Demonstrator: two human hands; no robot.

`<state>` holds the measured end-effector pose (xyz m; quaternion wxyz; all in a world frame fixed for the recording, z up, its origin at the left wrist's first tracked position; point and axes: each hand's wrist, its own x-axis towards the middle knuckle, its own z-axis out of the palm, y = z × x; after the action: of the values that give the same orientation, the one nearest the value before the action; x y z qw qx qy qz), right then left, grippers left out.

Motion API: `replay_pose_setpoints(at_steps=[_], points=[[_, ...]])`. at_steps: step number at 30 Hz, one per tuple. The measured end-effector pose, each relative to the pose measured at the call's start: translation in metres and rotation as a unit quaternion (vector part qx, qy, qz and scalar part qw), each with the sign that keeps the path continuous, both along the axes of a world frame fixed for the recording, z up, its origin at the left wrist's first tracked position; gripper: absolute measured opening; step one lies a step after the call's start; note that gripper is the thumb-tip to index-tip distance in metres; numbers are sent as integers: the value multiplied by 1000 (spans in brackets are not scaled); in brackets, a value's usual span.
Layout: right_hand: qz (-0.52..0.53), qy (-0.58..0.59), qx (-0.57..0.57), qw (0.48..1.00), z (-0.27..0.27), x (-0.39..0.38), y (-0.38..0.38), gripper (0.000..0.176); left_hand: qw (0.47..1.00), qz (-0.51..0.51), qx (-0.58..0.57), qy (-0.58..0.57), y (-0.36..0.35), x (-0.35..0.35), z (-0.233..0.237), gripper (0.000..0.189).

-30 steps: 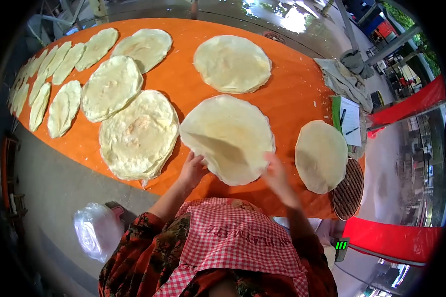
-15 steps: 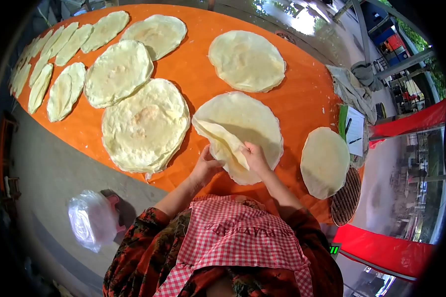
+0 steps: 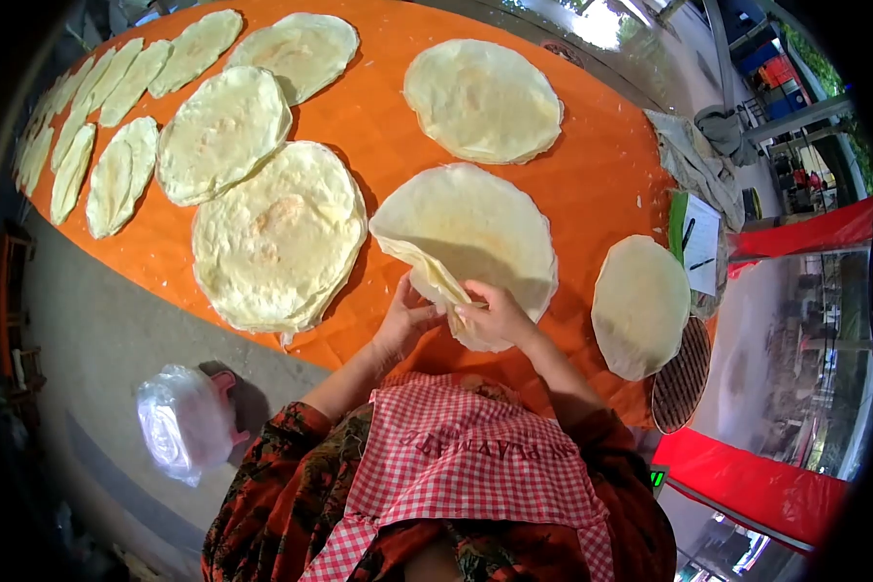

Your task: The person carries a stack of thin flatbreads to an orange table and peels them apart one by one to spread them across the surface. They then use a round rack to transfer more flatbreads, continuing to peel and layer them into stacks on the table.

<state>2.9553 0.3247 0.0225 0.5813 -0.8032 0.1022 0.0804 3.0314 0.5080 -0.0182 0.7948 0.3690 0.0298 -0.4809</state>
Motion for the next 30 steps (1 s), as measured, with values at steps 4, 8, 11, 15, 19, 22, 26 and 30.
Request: replay_pose_setpoints(at_steps=[4,8,11,15,19,22,26,30], points=[[-30,-28,20,999,-14,-2,-8,25,979,6,65,-195,-11,-15,-10,82],[-31,5,-81,996,-22,-3,-2,25,979,64,124,-148,-20,-25,-26,81],[-40,-1,-188,981,4,2,29,26,967,121,134,-177,-21,-29,-66,73],[1,-15,-314,949,3,12,47,19,967,121,127,-184,-22,-29,-43,51],[-87,-15,-253,963,3,52,-36,11,969,132,177,-112,-8,-33,-43,46],[-186,-58,-83,977,97,68,-185,9,963,150,208,-79,2,-33,-49,43],[-313,-109,-289,898,140,24,-406,14,964,174,193,-61,1,-38,-38,40],[-375,-40,-609,698,156,-37,-435,57,966,162,199,-15,5,-39,-35,31]])
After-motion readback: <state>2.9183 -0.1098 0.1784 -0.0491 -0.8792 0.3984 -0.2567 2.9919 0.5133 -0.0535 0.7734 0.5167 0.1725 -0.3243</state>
